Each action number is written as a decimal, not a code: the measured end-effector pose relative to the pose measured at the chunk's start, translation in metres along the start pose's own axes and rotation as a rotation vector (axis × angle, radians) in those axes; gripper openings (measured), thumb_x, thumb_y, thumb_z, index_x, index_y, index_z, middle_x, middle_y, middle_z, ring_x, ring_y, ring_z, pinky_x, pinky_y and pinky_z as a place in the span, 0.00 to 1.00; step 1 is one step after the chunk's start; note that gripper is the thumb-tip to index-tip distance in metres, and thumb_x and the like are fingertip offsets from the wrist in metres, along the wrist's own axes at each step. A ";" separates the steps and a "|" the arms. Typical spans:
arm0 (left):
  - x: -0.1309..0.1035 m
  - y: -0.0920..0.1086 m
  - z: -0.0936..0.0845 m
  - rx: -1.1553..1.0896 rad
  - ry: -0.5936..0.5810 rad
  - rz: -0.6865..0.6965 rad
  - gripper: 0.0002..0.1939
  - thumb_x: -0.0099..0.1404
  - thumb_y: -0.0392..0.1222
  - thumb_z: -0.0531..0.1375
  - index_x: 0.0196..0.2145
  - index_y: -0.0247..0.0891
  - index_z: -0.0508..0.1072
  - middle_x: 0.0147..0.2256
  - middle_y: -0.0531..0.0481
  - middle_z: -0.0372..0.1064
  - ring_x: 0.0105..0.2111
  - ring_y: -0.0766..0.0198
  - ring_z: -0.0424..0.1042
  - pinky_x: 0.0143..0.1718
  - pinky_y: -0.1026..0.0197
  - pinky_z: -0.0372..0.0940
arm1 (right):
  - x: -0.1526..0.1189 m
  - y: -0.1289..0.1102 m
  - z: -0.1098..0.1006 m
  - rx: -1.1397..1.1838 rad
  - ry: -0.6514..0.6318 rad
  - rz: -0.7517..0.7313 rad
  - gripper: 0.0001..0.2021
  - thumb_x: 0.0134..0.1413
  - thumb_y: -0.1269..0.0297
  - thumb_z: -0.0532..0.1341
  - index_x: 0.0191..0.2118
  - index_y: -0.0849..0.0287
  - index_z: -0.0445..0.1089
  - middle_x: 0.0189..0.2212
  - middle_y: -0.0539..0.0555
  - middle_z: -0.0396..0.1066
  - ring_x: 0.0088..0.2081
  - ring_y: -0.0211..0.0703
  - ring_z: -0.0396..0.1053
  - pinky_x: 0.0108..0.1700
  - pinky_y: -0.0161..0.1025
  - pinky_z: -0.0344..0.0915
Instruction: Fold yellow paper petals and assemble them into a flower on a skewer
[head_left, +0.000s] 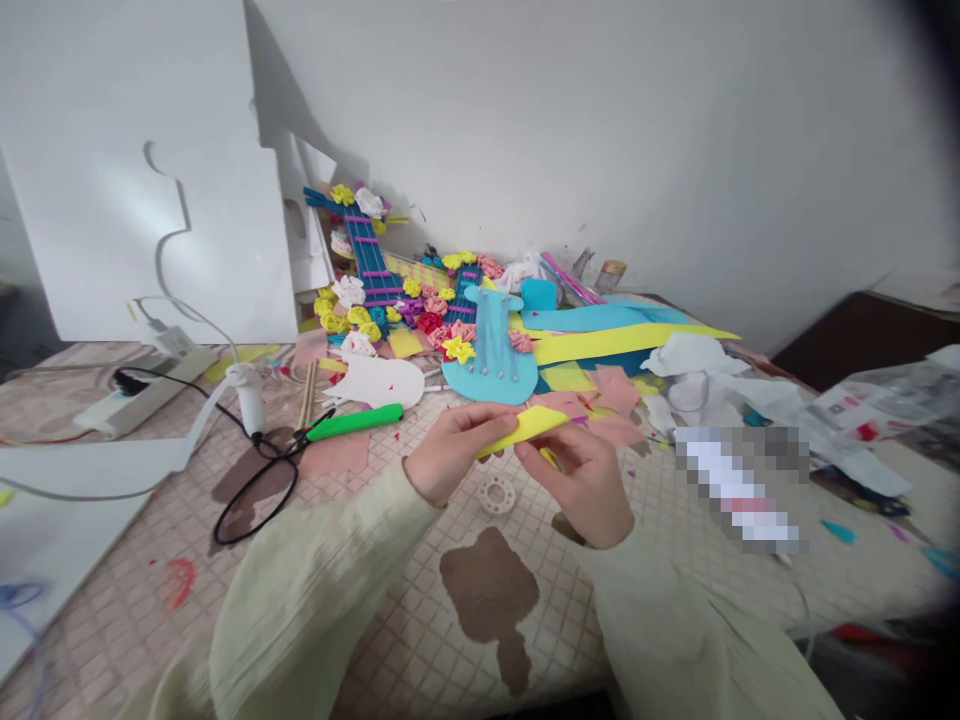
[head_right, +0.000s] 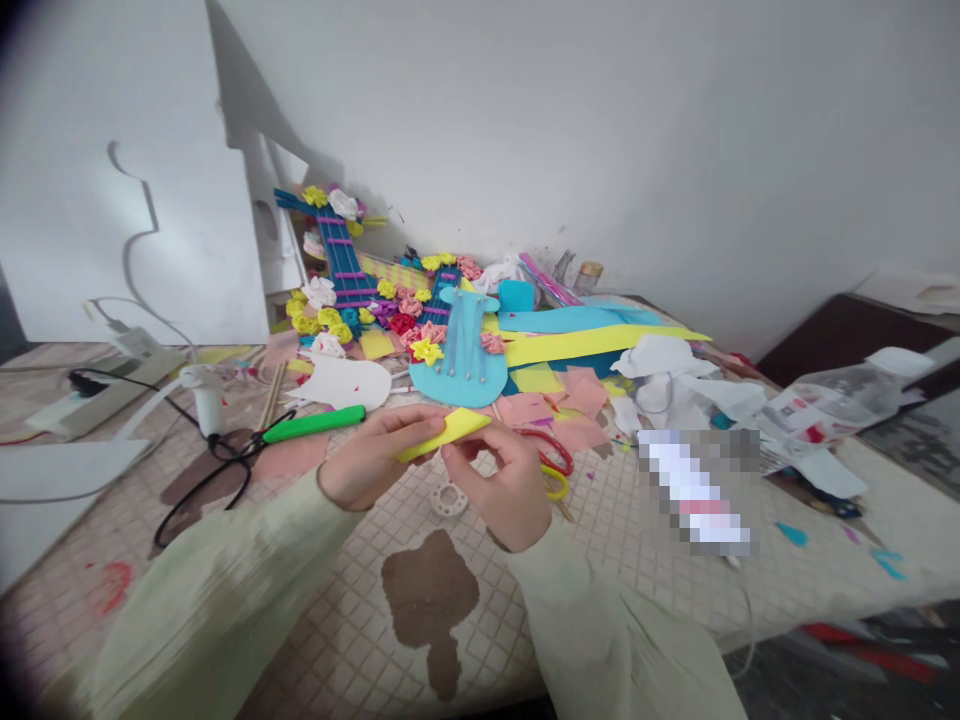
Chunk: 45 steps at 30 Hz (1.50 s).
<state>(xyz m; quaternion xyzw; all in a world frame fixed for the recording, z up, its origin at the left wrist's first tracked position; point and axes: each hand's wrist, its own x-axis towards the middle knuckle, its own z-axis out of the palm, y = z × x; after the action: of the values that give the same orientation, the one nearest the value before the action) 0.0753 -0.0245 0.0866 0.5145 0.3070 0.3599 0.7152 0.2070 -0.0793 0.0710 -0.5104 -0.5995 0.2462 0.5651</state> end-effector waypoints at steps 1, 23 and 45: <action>0.000 0.000 0.000 -0.015 0.006 0.010 0.12 0.46 0.44 0.62 0.28 0.33 0.73 0.23 0.53 0.64 0.21 0.73 0.55 0.23 0.67 0.49 | 0.000 0.000 0.000 -0.005 0.004 -0.003 0.04 0.43 0.69 0.60 0.29 0.60 0.68 0.26 0.52 0.69 0.30 0.41 0.67 0.35 0.41 0.66; -0.003 -0.003 0.005 -0.003 -0.010 0.047 0.09 0.49 0.44 0.60 0.23 0.34 0.74 0.23 0.52 0.64 0.22 0.71 0.55 0.24 0.66 0.50 | 0.000 -0.013 -0.001 -0.159 0.061 -0.055 0.03 0.43 0.65 0.61 0.25 0.59 0.68 0.23 0.51 0.71 0.26 0.38 0.66 0.31 0.37 0.65; -0.013 0.006 0.006 0.532 -0.049 0.435 0.11 0.54 0.42 0.59 0.36 0.35 0.71 0.36 0.46 0.70 0.37 0.61 0.67 0.40 0.57 0.62 | -0.006 -0.009 -0.005 0.062 0.117 -0.072 0.05 0.45 0.68 0.60 0.32 0.58 0.71 0.32 0.52 0.72 0.35 0.41 0.70 0.37 0.39 0.68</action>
<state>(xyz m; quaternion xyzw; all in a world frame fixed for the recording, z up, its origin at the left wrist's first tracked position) 0.0720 -0.0375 0.0950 0.7447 0.2561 0.3990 0.4698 0.2072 -0.0896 0.0777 -0.4844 -0.5756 0.2137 0.6232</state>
